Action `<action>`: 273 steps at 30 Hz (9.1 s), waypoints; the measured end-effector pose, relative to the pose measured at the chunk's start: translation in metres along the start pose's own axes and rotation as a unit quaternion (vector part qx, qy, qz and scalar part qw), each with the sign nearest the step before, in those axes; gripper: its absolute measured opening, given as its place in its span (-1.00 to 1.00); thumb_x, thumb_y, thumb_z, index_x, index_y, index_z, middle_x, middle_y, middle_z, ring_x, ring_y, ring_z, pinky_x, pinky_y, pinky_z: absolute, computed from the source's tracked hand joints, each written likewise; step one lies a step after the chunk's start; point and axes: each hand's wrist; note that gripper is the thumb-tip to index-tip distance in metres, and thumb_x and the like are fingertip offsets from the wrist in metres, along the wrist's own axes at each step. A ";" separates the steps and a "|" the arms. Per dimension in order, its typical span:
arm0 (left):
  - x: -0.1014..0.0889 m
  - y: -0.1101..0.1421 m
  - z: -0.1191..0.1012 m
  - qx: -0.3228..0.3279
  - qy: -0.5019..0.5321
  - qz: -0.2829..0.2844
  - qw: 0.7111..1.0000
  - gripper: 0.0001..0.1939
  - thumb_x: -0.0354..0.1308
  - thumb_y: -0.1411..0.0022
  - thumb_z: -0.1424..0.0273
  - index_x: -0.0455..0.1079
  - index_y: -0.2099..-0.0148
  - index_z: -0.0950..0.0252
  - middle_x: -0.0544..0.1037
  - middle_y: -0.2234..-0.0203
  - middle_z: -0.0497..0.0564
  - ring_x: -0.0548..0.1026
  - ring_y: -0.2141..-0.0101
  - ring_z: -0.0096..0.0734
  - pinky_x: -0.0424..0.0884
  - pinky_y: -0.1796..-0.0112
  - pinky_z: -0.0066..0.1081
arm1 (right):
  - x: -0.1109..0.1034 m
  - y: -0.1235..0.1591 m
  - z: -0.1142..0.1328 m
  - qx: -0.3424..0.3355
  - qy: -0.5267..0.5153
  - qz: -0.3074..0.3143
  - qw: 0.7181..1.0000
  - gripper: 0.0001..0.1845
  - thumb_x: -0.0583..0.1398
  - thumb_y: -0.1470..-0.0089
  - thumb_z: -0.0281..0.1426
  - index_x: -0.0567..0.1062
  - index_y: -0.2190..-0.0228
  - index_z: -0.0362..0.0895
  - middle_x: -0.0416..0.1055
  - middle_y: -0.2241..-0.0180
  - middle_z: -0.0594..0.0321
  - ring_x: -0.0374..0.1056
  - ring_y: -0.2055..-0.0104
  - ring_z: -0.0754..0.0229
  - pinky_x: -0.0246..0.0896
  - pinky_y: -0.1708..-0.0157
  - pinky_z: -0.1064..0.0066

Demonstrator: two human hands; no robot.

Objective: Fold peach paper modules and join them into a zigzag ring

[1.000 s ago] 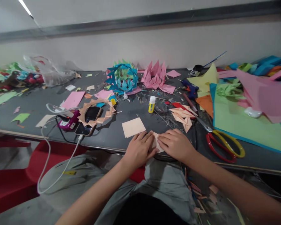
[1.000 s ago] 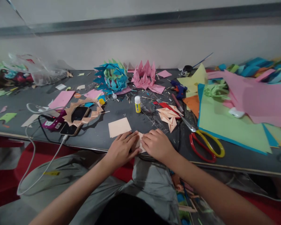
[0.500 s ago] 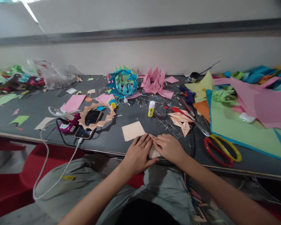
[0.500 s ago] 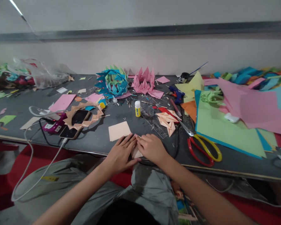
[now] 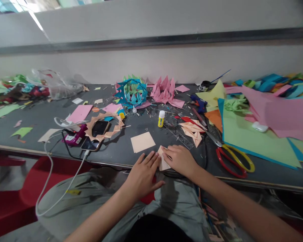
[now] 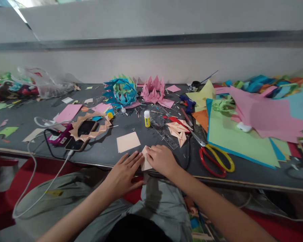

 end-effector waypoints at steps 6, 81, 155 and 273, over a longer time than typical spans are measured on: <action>-0.001 -0.003 -0.002 -0.020 0.014 -0.051 0.998 -0.63 0.02 -0.17 0.33 0.23 -0.02 0.34 0.38 0.02 0.10 0.32 0.01 -0.25 0.26 0.06 -0.28 | -0.001 0.000 -0.003 -0.012 -0.024 0.014 1.000 -0.65 0.00 -0.13 -0.37 0.40 0.08 -0.17 0.43 0.39 0.16 0.30 0.30 0.18 0.10 0.33 0.37; 0.014 -0.035 0.000 -0.238 0.065 -0.193 0.950 -0.75 -0.01 -0.20 0.29 0.33 0.46 0.29 0.45 0.53 -0.03 0.38 0.44 -0.41 0.14 0.40 -0.42 | 0.009 0.005 -0.002 0.206 -0.241 -0.111 0.942 -0.73 0.17 0.07 -0.27 0.48 0.31 -0.16 0.40 0.41 0.16 0.35 0.38 0.14 0.25 0.37 0.34; 0.005 -0.022 0.030 0.066 0.024 -0.115 0.991 -0.78 -0.11 -0.27 0.39 0.34 0.19 0.28 0.48 0.17 -0.04 0.37 0.14 -0.37 0.30 0.21 -0.35 | 0.007 -0.002 -0.026 -0.175 -0.192 -0.039 0.965 -0.77 0.05 -0.12 -0.44 0.51 0.32 -0.11 0.43 0.24 0.21 0.28 0.22 0.22 0.24 0.22 0.40; 0.001 -0.018 0.058 0.030 0.111 -0.090 0.989 -0.77 -0.06 -0.24 0.42 0.42 0.19 0.26 0.40 0.31 0.03 0.34 0.26 -0.40 0.30 0.24 -0.40 | 0.009 -0.021 -0.015 -0.176 -0.125 -0.044 0.976 -0.80 0.06 -0.09 -0.48 0.49 0.33 -0.14 0.36 0.32 0.17 0.22 0.29 0.22 0.18 0.26 0.42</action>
Point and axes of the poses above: each hand's wrist, its own y-axis away from the middle knuckle, its own x-axis out of the palm, z = x × y
